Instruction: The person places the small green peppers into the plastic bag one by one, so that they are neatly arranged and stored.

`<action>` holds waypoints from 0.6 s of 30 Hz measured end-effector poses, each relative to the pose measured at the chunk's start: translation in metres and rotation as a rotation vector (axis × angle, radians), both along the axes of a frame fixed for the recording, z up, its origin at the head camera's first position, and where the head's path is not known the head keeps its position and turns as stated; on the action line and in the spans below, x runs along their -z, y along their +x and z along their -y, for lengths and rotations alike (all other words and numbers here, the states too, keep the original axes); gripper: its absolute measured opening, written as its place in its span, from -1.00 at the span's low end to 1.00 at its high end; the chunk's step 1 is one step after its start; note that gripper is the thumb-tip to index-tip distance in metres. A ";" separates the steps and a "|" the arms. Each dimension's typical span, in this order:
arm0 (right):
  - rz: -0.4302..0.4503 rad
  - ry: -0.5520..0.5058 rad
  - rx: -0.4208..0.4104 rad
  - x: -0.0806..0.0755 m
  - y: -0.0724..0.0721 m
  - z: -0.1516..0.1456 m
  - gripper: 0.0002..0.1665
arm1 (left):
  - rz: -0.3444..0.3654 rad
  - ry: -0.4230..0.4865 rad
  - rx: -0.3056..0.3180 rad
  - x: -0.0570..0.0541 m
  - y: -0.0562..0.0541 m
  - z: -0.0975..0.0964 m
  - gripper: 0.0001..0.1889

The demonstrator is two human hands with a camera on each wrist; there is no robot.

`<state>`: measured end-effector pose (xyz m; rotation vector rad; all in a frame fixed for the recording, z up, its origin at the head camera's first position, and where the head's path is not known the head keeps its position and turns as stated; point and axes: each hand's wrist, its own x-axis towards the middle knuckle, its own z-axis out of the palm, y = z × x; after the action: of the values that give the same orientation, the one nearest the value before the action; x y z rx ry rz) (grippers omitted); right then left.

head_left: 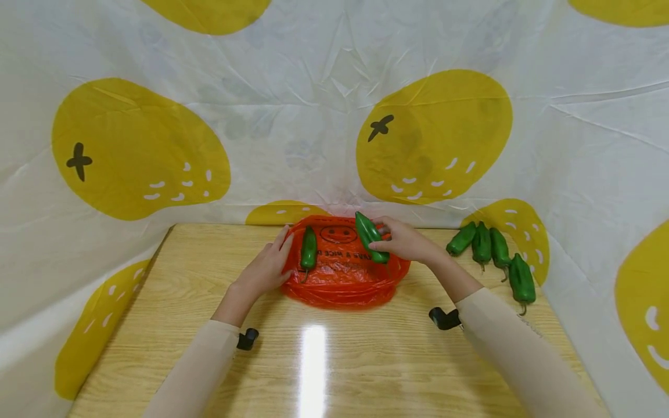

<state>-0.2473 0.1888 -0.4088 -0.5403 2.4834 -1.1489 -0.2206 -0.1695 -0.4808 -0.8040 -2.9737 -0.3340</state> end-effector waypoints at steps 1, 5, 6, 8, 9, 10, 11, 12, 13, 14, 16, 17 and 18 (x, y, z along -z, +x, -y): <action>0.001 0.002 -0.013 0.001 -0.001 0.003 -0.22 | -0.001 -0.001 0.001 0.000 0.000 0.000 0.00; 0.009 0.022 -0.037 0.007 -0.007 0.017 -0.23 | -0.006 -0.011 0.003 0.001 0.000 0.001 -0.01; 0.007 0.032 -0.041 0.008 -0.008 0.020 -0.24 | -0.006 -0.012 0.002 0.001 0.000 0.001 -0.01; 0.005 0.059 -0.043 0.010 -0.011 0.026 -0.23 | -0.004 -0.016 -0.001 0.001 -0.001 0.001 -0.02; 0.001 0.081 -0.039 0.011 -0.012 0.029 -0.23 | -0.003 -0.016 -0.002 0.001 -0.001 0.001 -0.02; -0.002 0.102 -0.039 0.012 -0.014 0.032 -0.24 | 0.001 -0.016 -0.004 0.001 -0.001 0.001 -0.02; 0.005 0.116 -0.037 0.014 -0.015 0.035 -0.24 | 0.004 -0.015 -0.004 0.001 -0.001 0.001 -0.02; 0.018 0.123 -0.038 0.015 -0.016 0.037 -0.24 | 0.010 -0.017 -0.006 0.001 -0.001 0.001 -0.02; 0.032 0.124 -0.043 0.017 -0.018 0.039 -0.24 | 0.012 -0.017 -0.005 0.001 -0.001 0.001 -0.01; 0.044 0.132 -0.046 0.018 -0.019 0.041 -0.23 | 0.015 -0.016 -0.006 0.001 -0.001 0.001 -0.01; 0.061 0.151 -0.054 0.021 -0.021 0.045 -0.22 | 0.017 -0.012 -0.003 0.001 -0.001 0.001 0.00; 0.073 0.154 -0.057 0.021 -0.022 0.047 -0.22 | 0.016 -0.013 -0.001 0.001 -0.001 0.001 0.00; 0.074 0.165 -0.058 0.022 -0.023 0.049 -0.22 | 0.015 -0.011 0.002 0.001 -0.001 0.001 0.00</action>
<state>-0.2704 0.1399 -0.4306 -0.5106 2.4540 -0.9155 -0.2217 -0.1707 -0.4822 -0.8086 -2.9918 -0.3249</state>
